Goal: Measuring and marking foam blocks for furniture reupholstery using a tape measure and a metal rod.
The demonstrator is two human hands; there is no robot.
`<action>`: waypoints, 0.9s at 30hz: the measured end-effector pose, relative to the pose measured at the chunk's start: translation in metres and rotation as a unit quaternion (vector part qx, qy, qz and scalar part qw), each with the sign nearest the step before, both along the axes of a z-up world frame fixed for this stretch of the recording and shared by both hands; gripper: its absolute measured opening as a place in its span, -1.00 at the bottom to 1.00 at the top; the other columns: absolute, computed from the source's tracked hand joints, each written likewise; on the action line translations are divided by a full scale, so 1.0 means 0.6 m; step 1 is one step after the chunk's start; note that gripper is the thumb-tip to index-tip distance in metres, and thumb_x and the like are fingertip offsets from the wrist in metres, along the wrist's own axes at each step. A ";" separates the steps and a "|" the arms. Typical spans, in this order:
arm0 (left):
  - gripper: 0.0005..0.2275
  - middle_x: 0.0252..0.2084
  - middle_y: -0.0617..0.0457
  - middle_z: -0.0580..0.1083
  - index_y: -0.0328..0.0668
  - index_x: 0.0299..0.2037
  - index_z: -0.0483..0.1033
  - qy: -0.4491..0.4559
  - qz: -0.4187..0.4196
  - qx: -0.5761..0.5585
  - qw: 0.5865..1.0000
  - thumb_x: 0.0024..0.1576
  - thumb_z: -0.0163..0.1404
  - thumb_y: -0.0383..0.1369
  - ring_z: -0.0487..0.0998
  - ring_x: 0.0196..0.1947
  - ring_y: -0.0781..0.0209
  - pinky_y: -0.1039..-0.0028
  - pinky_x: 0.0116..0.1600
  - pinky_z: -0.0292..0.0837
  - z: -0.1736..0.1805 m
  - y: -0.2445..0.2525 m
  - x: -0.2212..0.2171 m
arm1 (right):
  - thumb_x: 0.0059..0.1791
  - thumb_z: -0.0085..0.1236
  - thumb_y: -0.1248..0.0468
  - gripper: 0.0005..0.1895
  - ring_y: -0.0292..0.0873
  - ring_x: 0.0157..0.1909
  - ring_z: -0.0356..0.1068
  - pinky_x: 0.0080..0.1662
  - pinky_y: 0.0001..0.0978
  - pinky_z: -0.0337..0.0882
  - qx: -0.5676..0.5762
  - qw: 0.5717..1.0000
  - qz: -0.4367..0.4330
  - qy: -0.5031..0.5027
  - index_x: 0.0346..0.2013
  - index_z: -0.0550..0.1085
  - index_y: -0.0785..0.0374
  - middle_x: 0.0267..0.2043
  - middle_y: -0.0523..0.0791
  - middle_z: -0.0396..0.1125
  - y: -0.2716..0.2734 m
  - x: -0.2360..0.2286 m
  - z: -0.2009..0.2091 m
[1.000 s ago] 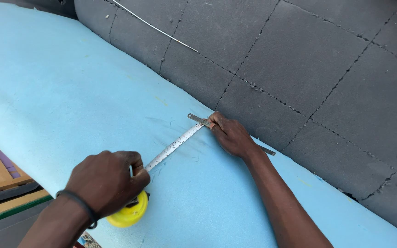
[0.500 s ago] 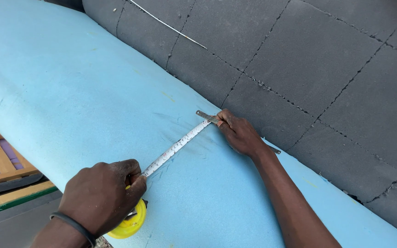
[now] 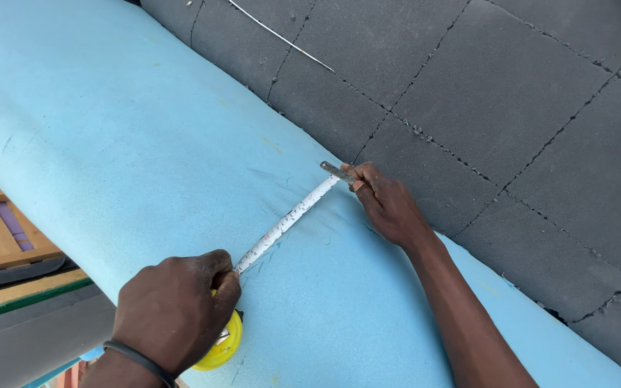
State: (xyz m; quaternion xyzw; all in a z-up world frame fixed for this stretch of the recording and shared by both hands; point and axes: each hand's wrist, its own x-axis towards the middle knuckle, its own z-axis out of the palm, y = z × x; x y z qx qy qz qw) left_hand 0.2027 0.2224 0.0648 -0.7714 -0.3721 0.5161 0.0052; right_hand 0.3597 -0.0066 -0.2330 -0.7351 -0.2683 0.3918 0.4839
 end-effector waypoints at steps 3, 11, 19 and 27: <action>-0.66 -0.11 0.08 0.76 0.50 -0.07 0.66 -0.015 -0.019 0.007 1.000 0.45 -0.13 0.24 0.76 -0.03 -0.35 -0.14 -0.03 0.61 -0.010 -0.006 -0.016 | 0.40 -0.16 0.03 -0.78 -0.12 -0.16 0.58 -0.10 0.01 0.45 -0.009 0.999 -0.016 -0.034 0.10 0.42 0.01 0.55 -0.26 0.67 0.000 0.006 0.031; -0.66 -0.18 -0.01 0.74 0.30 -0.21 0.63 -0.062 -0.012 0.010 0.998 0.44 -0.10 0.14 0.73 -0.10 -0.46 -0.24 -0.10 0.56 -0.016 -0.012 -0.027 | 0.43 -0.22 -0.15 -0.51 0.01 -0.37 0.59 -0.37 0.07 0.41 -0.100 0.970 -0.015 -0.222 0.24 0.64 -0.03 0.16 -0.25 0.60 -0.027 -0.012 0.194; -0.65 -0.26 0.00 0.71 0.23 -0.26 0.58 -0.097 -0.013 0.003 0.995 0.44 -0.11 0.10 0.69 -0.20 -0.46 -0.21 -0.18 0.48 -0.027 -0.009 -0.046 | 0.33 0.08 0.07 -0.75 -0.05 -0.48 0.57 -0.34 0.02 0.44 -0.132 0.980 0.036 -0.148 0.14 0.71 -0.13 0.06 -0.36 0.70 -0.027 -0.082 0.315; -0.64 -0.25 0.09 0.73 0.25 -0.26 0.57 -0.131 -0.041 0.001 0.991 0.48 -0.10 0.12 0.70 -0.21 -0.46 -0.23 -0.22 0.50 -0.037 -0.007 -0.063 | 0.33 0.03 0.10 -0.70 0.05 -0.38 0.71 -0.44 0.14 0.42 -0.082 0.976 0.104 -0.173 0.18 0.72 -0.15 -0.04 -0.33 0.77 0.003 -0.121 0.377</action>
